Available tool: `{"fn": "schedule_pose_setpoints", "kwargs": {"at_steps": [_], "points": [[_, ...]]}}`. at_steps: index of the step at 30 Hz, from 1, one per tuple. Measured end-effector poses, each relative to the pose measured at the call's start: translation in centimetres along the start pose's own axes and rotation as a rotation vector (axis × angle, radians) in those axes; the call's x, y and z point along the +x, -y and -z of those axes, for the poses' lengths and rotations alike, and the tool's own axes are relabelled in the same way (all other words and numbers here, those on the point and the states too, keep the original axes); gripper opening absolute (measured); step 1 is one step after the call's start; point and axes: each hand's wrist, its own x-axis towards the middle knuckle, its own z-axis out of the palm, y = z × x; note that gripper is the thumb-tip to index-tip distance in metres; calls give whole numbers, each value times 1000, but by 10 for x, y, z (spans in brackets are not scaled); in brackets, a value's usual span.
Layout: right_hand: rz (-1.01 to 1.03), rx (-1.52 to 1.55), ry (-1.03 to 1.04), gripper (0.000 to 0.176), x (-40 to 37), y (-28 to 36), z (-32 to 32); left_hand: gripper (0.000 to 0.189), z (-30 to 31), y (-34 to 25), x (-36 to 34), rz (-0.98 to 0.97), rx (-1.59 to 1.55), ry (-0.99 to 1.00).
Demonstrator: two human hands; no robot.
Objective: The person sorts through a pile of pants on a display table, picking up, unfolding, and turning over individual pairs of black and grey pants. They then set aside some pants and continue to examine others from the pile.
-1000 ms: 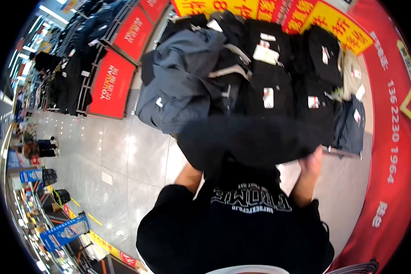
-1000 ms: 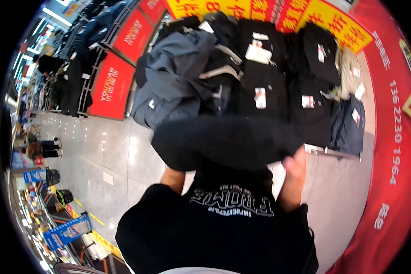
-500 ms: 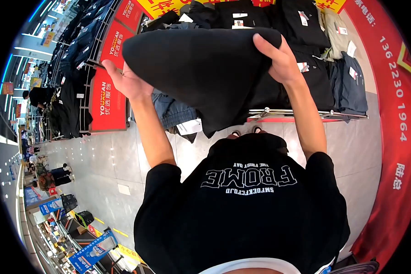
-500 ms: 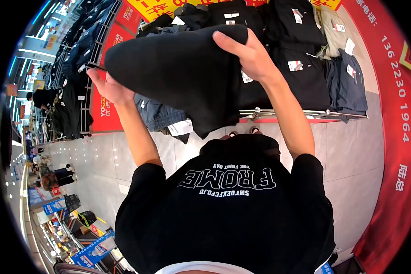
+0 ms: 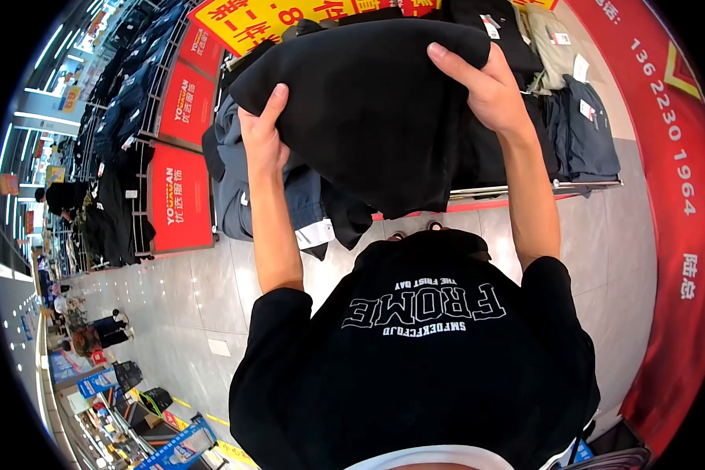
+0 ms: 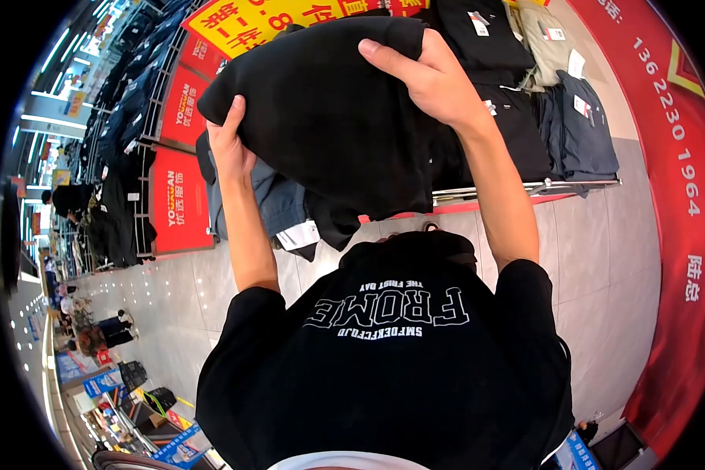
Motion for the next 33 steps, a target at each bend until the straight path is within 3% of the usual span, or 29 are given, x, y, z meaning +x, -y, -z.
{"fn": "schedule_pose_setpoints", "kwargs": {"at_steps": [8, 11, 13, 15, 16, 17, 19, 20, 21, 23, 24, 27, 29, 30, 32, 33], "points": [[-5, -30, -16, 28, -19, 4, 23, 44, -10, 27, 2, 70, -103, 136], [-94, 25, -48, 29, -27, 0, 34, 35, -29, 19, -6, 32, -41, 65], [-58, 52, -64, 35, -41, -5, 39, 27, -48, 12, -15, -31, 7, -9], [-68, -93, 159, 60, -60, -5, 33, 29, -49, 10, -18, -60, 38, 18], [-273, -176, 251, 81, -73, -9, 27, 32, -50, 10, -20, -83, 69, 49], [-301, -254, 240, 89, -88, -22, 16, 30, -51, 7, -20, -93, 86, 52], [-627, -334, 454, 87, -87, -20, -6, 31, -54, 3, -23, -129, 98, -23], [-234, -263, 331, 87, -103, -58, -18, 30, -53, -2, -24, -162, 124, -57], [-86, -257, 285, 90, -107, -77, -30, 30, -54, -7, -25, -200, 149, -104], [-102, -253, 267, 94, -117, -115, -51, 27, -63, -18, -28, -264, 149, -201], [10, -340, 255, 94, -121, -136, -60, 29, -66, -23, -31, -282, 154, -194], [28, -333, 182, 93, -120, -152, -73, 29, -75, -34, -37, -334, 180, -244], [-306, -14, 314, 74, -112, -148, -75, 27, -82, -41, -39, -423, 211, -319], [-301, -19, 306, 74, -114, -153, -81, 26, -79, -46, -40, -486, 292, -330], [-477, 285, 209, 55, -125, -179, -92, 27, -59, -53, -32, -601, 422, -427], [-429, 347, 236, 50, -130, -192, -93, 27, -49, -56, -29, -641, 474, -489]]}}
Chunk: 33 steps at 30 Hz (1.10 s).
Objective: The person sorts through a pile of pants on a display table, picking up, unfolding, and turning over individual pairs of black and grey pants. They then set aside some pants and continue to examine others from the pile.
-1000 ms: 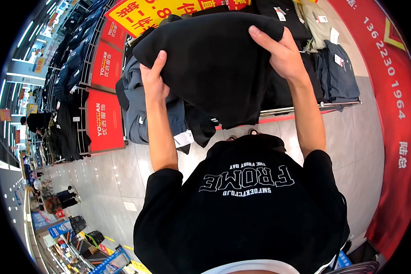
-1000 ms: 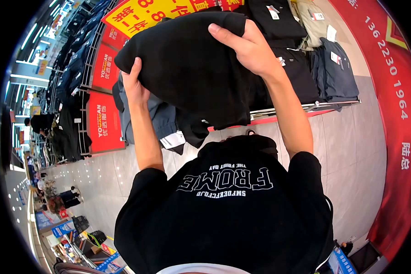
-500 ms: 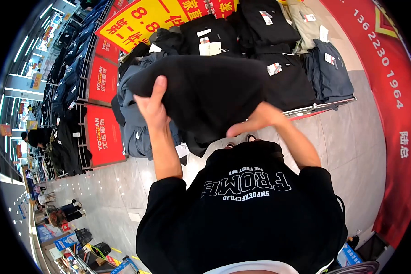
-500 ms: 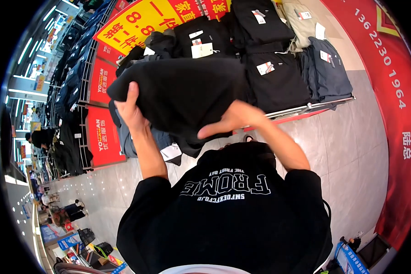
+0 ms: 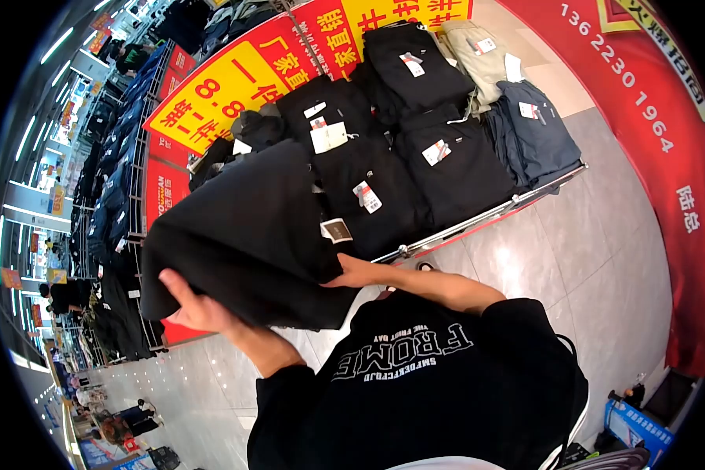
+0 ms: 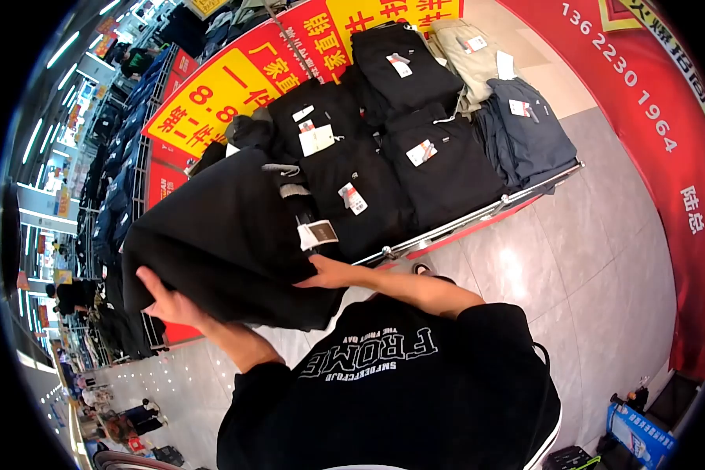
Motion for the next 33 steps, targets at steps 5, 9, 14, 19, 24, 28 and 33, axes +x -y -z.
{"fn": "schedule_pose_setpoints", "kwargs": {"at_steps": [5, 9, 14, 19, 24, 28, 33], "points": [[51, -137, -2, 33, -37, 116, 28, 32, 32, 20, 31, -4, 118, -242], [-125, -330, 171, 32, -91, 202, 65, 37, 7, -4, 16, 42, 169, -414], [75, 265, 155, 23, -136, 216, 77, 39, 4, 3, -10, -355, 963, -450], [-82, 792, -428, 27, -169, 210, 90, 39, -124, 0, -21, 189, 429, -496], [-118, 1028, -917, 51, -157, 206, 196, 50, -222, 201, -85, 415, 763, 511], [-134, 1010, -1017, 54, -203, 106, 305, 59, -223, 337, -226, 1198, 627, 1037], [-389, 814, -1120, 53, -233, 105, 301, 30, -173, 317, -276, 368, 695, 938]]}}
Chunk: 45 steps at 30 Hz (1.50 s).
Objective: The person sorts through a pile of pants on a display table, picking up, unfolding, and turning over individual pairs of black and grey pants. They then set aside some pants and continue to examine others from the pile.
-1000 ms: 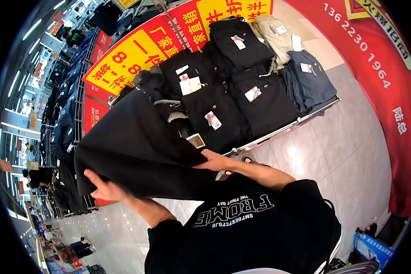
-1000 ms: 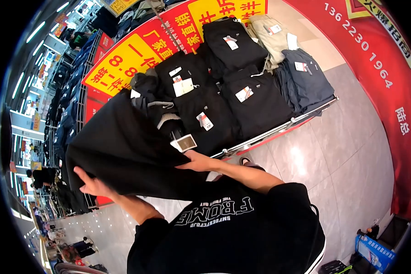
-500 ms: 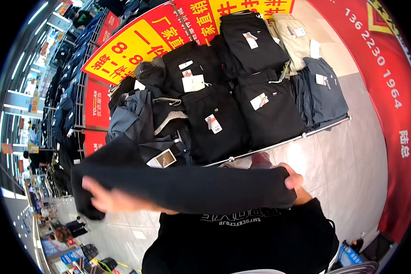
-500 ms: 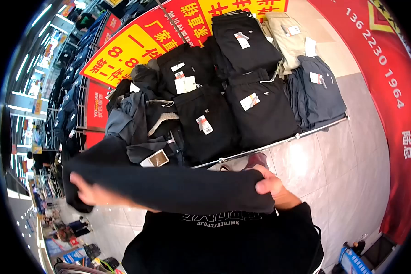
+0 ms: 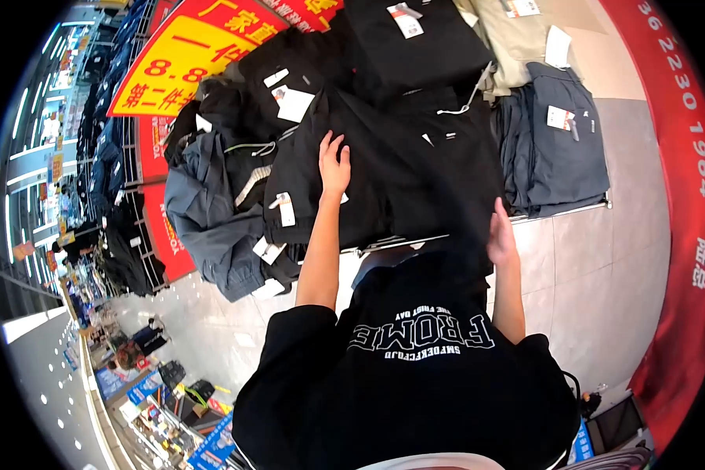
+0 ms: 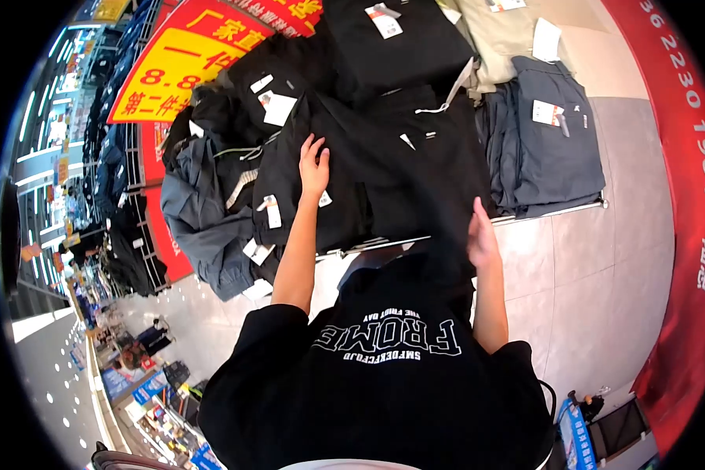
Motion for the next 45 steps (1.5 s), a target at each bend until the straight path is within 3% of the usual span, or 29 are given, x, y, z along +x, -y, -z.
{"fn": "schedule_pose_setpoints", "kwargs": {"at_steps": [2, 4, 6, 8, 11, 13, 14, 16, 17, 18, 20, 21, 24, 27, 30, 32, 34, 36, 38, 40, 42, 45], "points": [[57, 24, 136, 41, 20, 4, 45, 30, 11, 3, -19, -67, 56, -68], [173, -45, 122, 35, 22, 26, 57, 38, 24, -3, -46, -7, 274, -126], [281, -180, 165, 28, 27, 50, 41, 48, 33, -2, -76, 65, 488, -271], [317, -314, 215, 19, 15, 69, -13, 72, 44, 12, -102, 220, 633, -309], [394, -545, 182, 25, 43, 73, -2, 89, 63, 33, -124, 363, 798, -321], [885, -1161, -274, 39, 57, 66, -2, 86, 69, 56, -127, 483, 682, -215], [895, -1167, -267, 39, 61, 60, -3, 85, 71, 65, -127, 538, 619, -117], [1254, -1518, -715, 55, 61, 47, -3, 85, 71, 68, -127, 562, 627, -53], [1466, -1588, -816, 60, 64, 38, 1, 86, 69, 69, -130, 457, 633, -74], [1475, -1598, -813, 60, 61, 32, 0, 87, 67, 68, -133, 352, 638, -95], [1613, -1598, -856, 63, 53, 14, 2, 88, 69, 66, -146, 356, 619, -43], [1666, -1579, -781, 66, 47, 5, 2, 89, 72, 69, -151, 342, 675, -25], [1584, -1619, -679, 81, 33, -26, 1, 83, 77, 87, -163, 272, 690, -2], [1426, -1632, -723, 90, 30, -48, 8, 78, 79, 98, -166, 205, 590, 4], [1401, -1609, -681, 54, 35, -44, 37, 68, 92, 86, -161, 134, 586, -29], [1402, -1590, -653, 46, 36, -33, 50, 60, 102, 74, -158, 258, 729, -10], [1533, -1473, -597, 31, 35, -16, 52, 49, 113, 78, -159, 303, 762, -98], [1493, -1410, -742, 22, 35, -4, 58, 41, 139, 97, -153, 296, 507, -246], [1492, -1403, -817, 17, 21, 24, 45, 37, 194, 75, -135, 267, 459, -305], [1473, -1355, -636, 15, -5, 65, 22, 38, 257, 64, -116, 243, 413, -317], [1246, -1423, -376, 18, -33, 115, 8, 38, 325, 42, -97, 103, 256, -286], [764, -1465, -301, 24, -54, 183, -4, 40, 417, 47, -73, 184, 100, -78]]}}
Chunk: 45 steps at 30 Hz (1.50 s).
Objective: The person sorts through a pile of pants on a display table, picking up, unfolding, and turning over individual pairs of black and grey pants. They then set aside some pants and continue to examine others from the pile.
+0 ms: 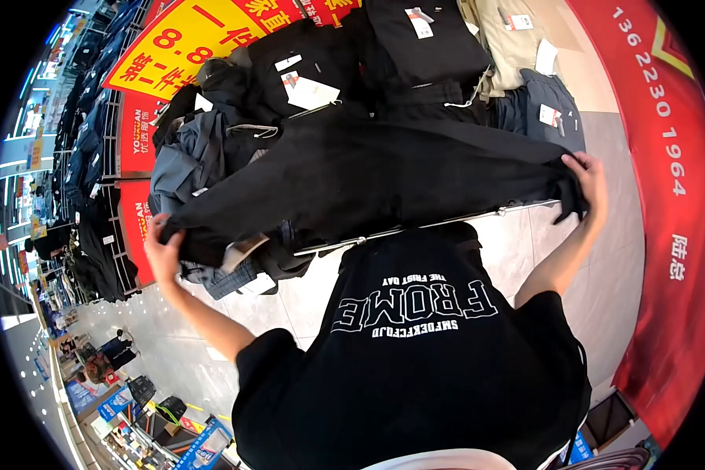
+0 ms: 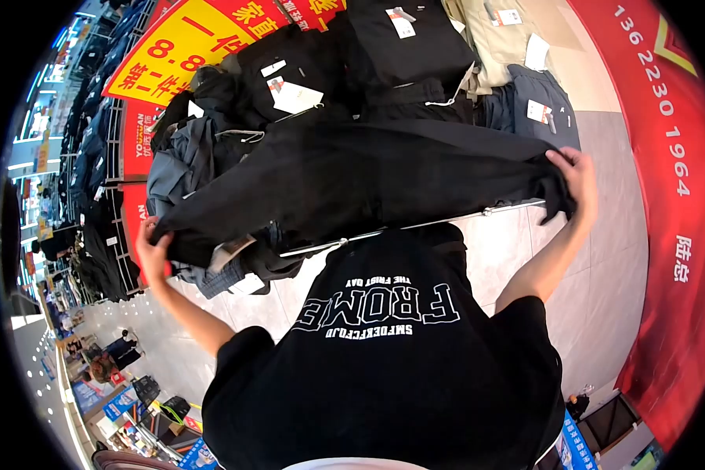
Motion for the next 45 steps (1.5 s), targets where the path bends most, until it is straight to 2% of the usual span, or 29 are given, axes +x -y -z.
{"fn": "schedule_pose_setpoints", "kwargs": {"at_steps": [1, 3, 4, 5, 6, 7, 9, 12, 15, 17, 19, 20, 25, 29, 31, 33, 34, 35, 37, 38, 39, 40, 41, 42, 43, 45], "points": [[-108, 20, 93, 25, 17, -4, 15, 42, 18, 10, 12, 6, -79, 50], [-61, -140, 81, 26, 68, -40, 23, 49, 25, 18, 39, 138, 19, 80], [55, -127, -17, 29, 90, -57, 13, 54, 13, 36, 54, 166, 106, 78], [168, -115, -118, 33, 107, -76, -1, 57, -10, 49, 65, 116, 262, 65], [127, -129, -178, 39, 117, -96, -18, 55, -36, 84, 73, -27, 369, 64], [85, -144, -243, 45, 120, -114, -33, 53, -65, 106, 69, -28, 414, 52], [-20, -150, -261, 56, 102, -131, -60, 57, -113, 128, 52, 115, 374, -10], [86, -89, -424, 62, 68, -137, -84, 58, -153, 166, 31, 3, 404, -129], [168, -243, -429, 67, 23, -115, -96, 58, -156, 146, 24, 62, 458, -194], [146, -250, -453, 73, 13, -125, -106, 58, -157, 139, 22, 96, 452, -212], [146, -253, -507, 69, 13, -141, -111, 58, -161, 126, 15, 108, 457, -221], [139, -254, -509, 69, 15, -149, -110, 57, -164, 123, 12, 96, 485, -288], [202, -251, -339, 63, 25, -157, -90, 53, -175, 93, -7, 66, 542, -432], [207, -272, -348, 65, 19, -142, -89, 54, -176, 81, -12, 132, 540, -466], [238, -242, -339, 66, 15, -132, -91, 59, -173, 89, -7, 172, 565, -437], [279, -383, -395, 68, 13, -123, -93, 70, -167, 96, -2, 427, 603, -270], [238, -420, -415, 56, 15, -123, -97, 81, -162, 104, 1, 442, 624, -186], [238, -418, -412, 56, 18, -123, -98, 81, -157, 111, 6, 444, 628, -186], [416, -594, -532, 32, 28, -120, -99, 84, -147, 136, 14, 487, 627, 58], [413, -589, -529, 32, 35, -119, -99, 79, -144, 149, 18, 480, 542, 52], [372, -385, -441, 22, 45, -117, -98, 79, -137, 152, 21, 481, 549, 51], [331, -179, -349, 14, 50, -101, -96, 75, -126, 148, 24, 447, 324, 72], [300, -43, -406, 19, 48, -85, -86, 72, -117, 145, 27, 408, 95, 95], [248, -10, -452, 23, 51, -75, -70, 64, -104, 99, 23, 434, -34, 103], [197, 21, -496, 27, 55, -71, -55, 66, -91, 86, 21, 458, -83, 78], [160, -49, -491, 33, 65, -75, -22, 67, -66, 75, 17, 468, 85, -100]]}}
